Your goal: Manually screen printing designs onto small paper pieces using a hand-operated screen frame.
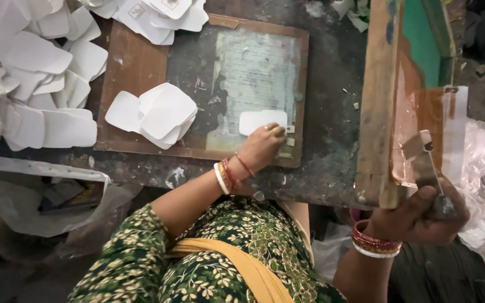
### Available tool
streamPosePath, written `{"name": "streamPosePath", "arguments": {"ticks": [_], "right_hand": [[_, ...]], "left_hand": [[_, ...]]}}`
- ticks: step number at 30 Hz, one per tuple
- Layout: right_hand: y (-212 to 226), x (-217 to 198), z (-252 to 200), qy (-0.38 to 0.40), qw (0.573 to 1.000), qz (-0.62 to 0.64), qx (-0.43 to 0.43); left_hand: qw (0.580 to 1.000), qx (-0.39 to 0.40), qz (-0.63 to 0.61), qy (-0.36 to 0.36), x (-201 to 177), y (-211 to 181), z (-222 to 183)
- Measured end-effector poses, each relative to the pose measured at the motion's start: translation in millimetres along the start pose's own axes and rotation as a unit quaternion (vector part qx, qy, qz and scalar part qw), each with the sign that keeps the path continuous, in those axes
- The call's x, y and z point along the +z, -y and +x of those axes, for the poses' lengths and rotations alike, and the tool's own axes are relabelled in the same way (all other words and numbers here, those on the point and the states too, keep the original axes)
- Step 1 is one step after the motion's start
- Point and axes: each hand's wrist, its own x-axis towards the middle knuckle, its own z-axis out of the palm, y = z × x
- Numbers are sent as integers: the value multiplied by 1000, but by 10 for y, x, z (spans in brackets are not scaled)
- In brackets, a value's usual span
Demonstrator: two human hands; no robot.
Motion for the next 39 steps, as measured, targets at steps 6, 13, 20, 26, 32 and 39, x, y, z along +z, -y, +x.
{"name": "streamPosePath", "arguments": {"ticks": [6,13,20,26,32,39], "right_hand": [[-63,-27,-58,-2,1000,-18,-1],[-32,3,-205,21,1000,-19,7],[174,403,-646,275,959,16,62],[-117,1390,-461,579,813,-60,22],[-279,1668,-632,571,819,39,-34],[294,737,-1036,533,846,15,-27]], "left_hand": [[1000,5,-22,4,10,-38,-115],[998,16,-63,9,24,-126,-252],[851,-151,-502,27,-291,-216,-917],[939,-307,-111,107,-532,-168,-972],[949,-270,-1,164,-486,-70,-910],[914,-359,-69,177,-850,-249,-725]]}}
